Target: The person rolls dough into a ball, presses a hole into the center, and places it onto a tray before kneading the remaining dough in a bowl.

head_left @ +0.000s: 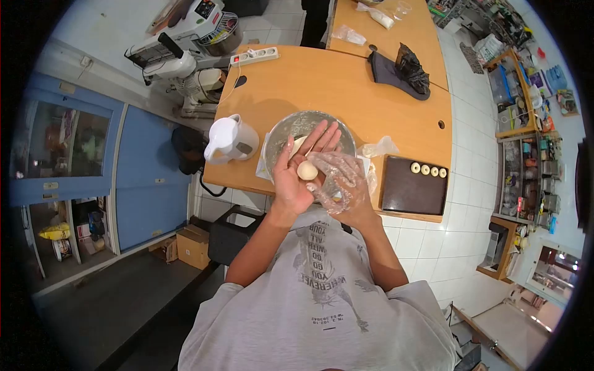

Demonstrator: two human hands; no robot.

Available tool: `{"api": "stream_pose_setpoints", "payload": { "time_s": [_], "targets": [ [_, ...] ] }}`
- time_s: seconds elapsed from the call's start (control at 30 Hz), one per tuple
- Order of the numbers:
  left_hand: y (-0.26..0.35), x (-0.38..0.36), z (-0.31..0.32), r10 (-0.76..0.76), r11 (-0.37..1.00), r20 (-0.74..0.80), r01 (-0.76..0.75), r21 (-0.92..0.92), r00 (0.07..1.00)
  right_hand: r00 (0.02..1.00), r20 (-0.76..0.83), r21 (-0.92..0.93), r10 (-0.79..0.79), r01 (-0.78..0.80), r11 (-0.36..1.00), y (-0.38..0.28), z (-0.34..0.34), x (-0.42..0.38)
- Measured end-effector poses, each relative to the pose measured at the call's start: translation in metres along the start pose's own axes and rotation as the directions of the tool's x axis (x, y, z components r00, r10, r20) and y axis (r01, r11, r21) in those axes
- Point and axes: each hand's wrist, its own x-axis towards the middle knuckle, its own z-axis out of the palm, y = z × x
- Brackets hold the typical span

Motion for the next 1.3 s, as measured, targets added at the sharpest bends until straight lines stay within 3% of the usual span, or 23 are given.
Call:
{"api": "stream_pose_setpoints", "payload": {
  "time_s": [0.1, 0.17, 0.3, 0.4, 0.5, 0.57, 0.67, 0.93, 1.2, 1.3],
  "targets": [
    [-0.008, -0.002, -0.003, -0.016, 0.997, -0.017, 0.018, 0.078, 1.000, 1.000, -0.015, -0.024, -0.017, 0.016, 1.000, 0.005, 0.010, -0.007],
    [-0.012, -0.003, -0.007, 0.012, 0.987, -0.011, -0.010, 0.162, 1.000, 0.998, 0.035, 0.008, 0.056, -0.057, 0.998, 0.005, 0.013, -0.011],
    [-0.014, -0.007, -0.010, -0.002, 0.990, -0.008, 0.003, 0.141, 1.000, 0.995, 0.021, -0.035, 0.097, -0.097, 0.995, 0.007, 0.015, -0.019],
    [-0.012, -0.008, -0.012, -0.010, 0.983, 0.017, 0.007, 0.185, 1.000, 0.995, 0.003, 0.025, 0.104, -0.104, 0.994, 0.009, 0.017, -0.023],
    [-0.011, -0.008, -0.015, -0.018, 0.993, 0.006, 0.018, 0.118, 1.000, 0.987, 0.057, 0.149, 0.148, -0.155, 0.977, -0.009, 0.011, -0.014],
    [-0.011, -0.010, -0.008, -0.063, 0.997, 0.052, 0.066, -0.047, 0.997, 0.999, 0.046, -0.074, 0.030, -0.026, 0.997, -0.014, 0.008, -0.006],
    [-0.010, -0.015, -0.001, -0.041, 0.999, 0.027, 0.041, -0.003, 0.999, 0.998, -0.054, -0.105, -0.019, 0.014, 0.994, -0.016, 0.001, 0.002],
    [-0.010, -0.026, -0.002, 0.025, 0.995, 0.019, -0.027, 0.100, 1.000, 0.997, -0.023, 0.019, 0.079, -0.078, 0.997, -0.004, 0.001, -0.017],
    [-0.010, -0.040, 0.006, 0.068, 0.967, -0.002, -0.065, 0.247, 0.998, 0.985, -0.123, 0.020, 0.123, -0.122, 0.992, -0.010, 0.012, -0.017],
    [-0.008, -0.039, -0.006, 0.077, 0.964, -0.004, -0.073, 0.254, 0.997, 0.988, -0.154, -0.085, 0.007, -0.020, 0.996, -0.018, 0.011, -0.017]
  ]
}}
